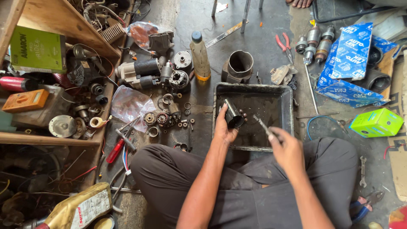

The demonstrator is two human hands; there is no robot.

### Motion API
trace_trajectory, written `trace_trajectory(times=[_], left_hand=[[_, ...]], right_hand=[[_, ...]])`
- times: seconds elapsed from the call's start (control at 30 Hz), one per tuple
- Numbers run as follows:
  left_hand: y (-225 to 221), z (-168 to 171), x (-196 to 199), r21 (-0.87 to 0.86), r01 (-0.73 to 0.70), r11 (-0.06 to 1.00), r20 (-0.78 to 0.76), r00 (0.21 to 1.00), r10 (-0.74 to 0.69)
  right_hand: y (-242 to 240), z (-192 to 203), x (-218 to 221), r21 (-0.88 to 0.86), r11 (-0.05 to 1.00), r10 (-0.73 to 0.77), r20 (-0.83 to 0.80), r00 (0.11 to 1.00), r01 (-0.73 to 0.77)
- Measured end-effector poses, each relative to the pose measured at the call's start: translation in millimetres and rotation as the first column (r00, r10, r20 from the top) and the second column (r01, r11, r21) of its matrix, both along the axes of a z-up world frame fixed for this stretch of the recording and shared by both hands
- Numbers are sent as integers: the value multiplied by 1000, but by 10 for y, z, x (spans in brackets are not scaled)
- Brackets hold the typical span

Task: The person pours oil into a tray and then uses a brush to scrub a cylindrical metal part inside the tray. The person repeatedly scrubs the part while holding it in the oil.

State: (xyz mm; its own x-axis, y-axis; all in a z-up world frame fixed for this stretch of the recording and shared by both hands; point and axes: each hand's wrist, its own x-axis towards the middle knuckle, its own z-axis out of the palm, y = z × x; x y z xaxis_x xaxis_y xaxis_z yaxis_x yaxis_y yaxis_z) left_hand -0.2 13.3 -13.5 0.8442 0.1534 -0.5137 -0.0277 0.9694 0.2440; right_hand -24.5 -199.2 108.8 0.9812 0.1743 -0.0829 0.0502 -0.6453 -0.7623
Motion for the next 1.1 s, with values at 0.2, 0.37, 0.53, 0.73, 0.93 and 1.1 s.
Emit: trace_trajectory(times=[0.2,0.37,0.53,0.73,0.93,1.1], left_hand=[[-230,-16,-4,7,72,997,-32,997,-72],[-146,-3,-51,-26,120,992,11,993,-120],[-106,49,-65,-51,182,982,143,974,-173],[-194,102,-17,-39,203,978,161,968,-194],[-212,63,-155,-70,189,979,141,974,-178],[-191,56,-112,-104,190,976,204,965,-166]], right_hand=[[521,12,-450,-145,980,184,372,910,-139],[748,-124,-479,-275,943,253,223,941,-188],[796,-88,-472,-308,943,191,181,965,-128],[861,-51,-372,-437,888,234,156,960,-146],[853,-111,-511,-421,899,245,246,938,-125],[909,-164,-452,-506,853,270,215,939,-129]])
